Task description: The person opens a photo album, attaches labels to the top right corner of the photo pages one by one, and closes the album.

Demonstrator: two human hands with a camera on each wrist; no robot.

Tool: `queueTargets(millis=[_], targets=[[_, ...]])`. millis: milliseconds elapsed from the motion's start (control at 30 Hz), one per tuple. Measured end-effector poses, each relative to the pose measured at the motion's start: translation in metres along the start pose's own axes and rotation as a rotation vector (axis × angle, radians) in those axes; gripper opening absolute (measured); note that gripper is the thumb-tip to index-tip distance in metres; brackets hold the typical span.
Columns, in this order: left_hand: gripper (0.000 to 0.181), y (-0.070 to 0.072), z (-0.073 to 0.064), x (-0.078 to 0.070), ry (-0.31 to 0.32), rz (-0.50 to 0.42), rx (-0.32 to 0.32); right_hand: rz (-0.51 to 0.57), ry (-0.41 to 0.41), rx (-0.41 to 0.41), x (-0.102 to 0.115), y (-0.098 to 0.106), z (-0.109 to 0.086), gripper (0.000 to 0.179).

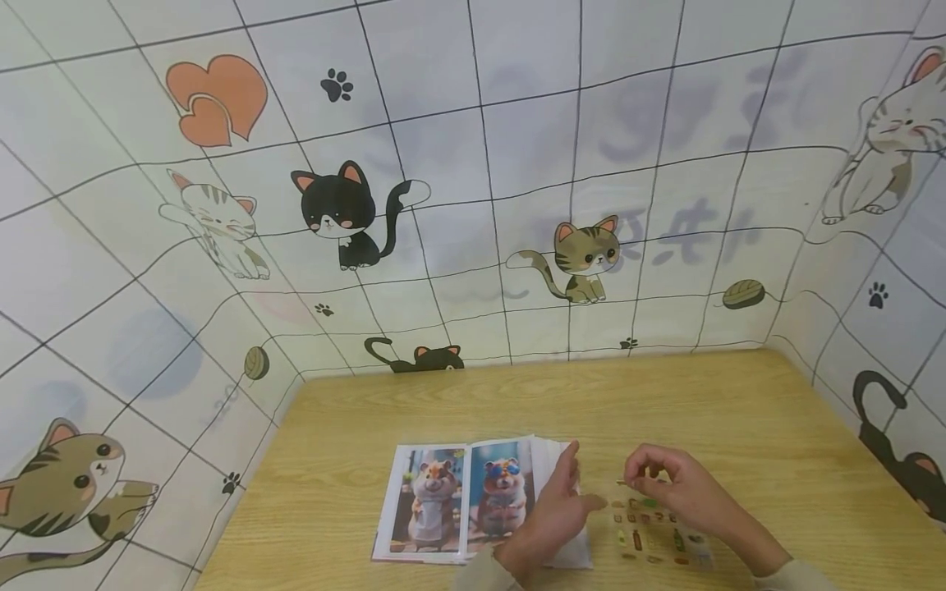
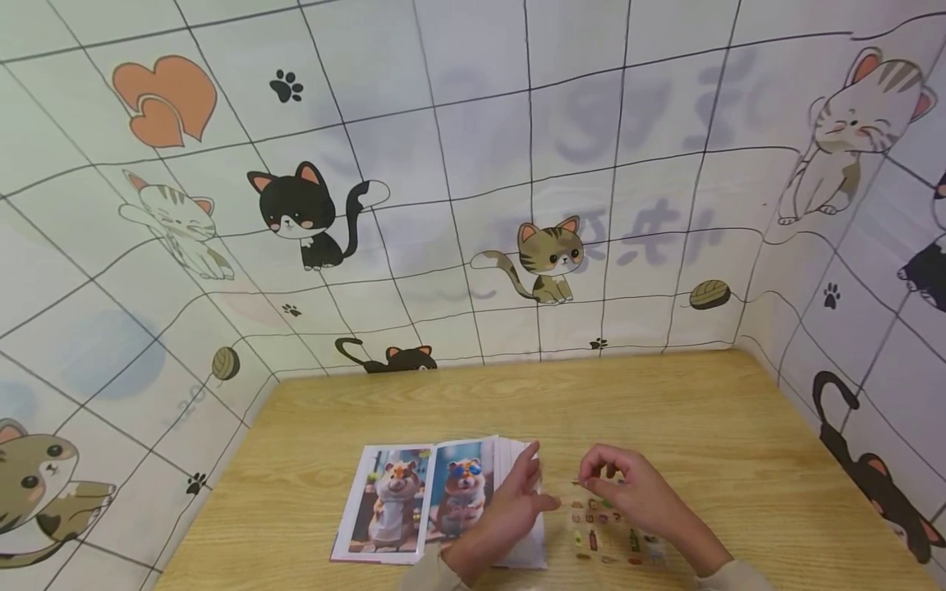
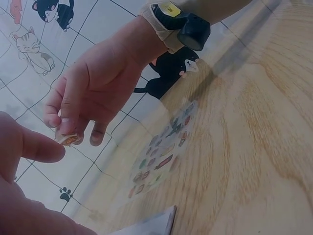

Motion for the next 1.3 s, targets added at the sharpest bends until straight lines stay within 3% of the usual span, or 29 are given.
queueTargets(millis=[267, 600, 733, 867, 967, 1133, 1300], targets=[[0.063, 0.010, -0.006, -0.008, -0.039, 0.034, -0.043, 0.007, -0.032, 0.003, -0.003, 0.000, 0.000, 0.005], [0.041, 0.028, -0.015, -0.007, -0.071, 0.124, -0.046, -0.023, -0.066, -0.013, -0.003, 0.000, 0.002, 0.005], [0.040, 0.036, -0.018, -0.006, -0.114, 0.117, -0.031, -0.033, -0.112, -0.032, -0.004, -0.001, 0.003, 0.005], [0.038, 0.045, -0.020, -0.004, -0.161, 0.108, -0.056, -0.038, -0.114, -0.027, -0.006, -0.002, 0.004, 0.005], [0.038, 0.052, -0.020, -0.002, -0.162, 0.117, -0.086, -0.050, -0.103, -0.021, -0.006, -0.002, 0.005, 0.006], [0.046, 0.064, -0.024, 0.002, -0.171, 0.126, -0.076, -0.050, -0.123, -0.012, -0.006, -0.003, 0.006, 0.008], [0.049, 0.074, -0.030, 0.007, -0.109, 0.251, -0.111, -0.046, -0.139, -0.008, -0.006, -0.004, 0.007, 0.007]])
Point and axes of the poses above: each hand's wrist, its own z-axis towards the middle knuckle, its own y-axis out of the back of the hand, x = y × z, the point moved 2 cm from there along z, towards the middle knuckle, and after that the axes turned 10 degrees about z, right-handed, at the moved point
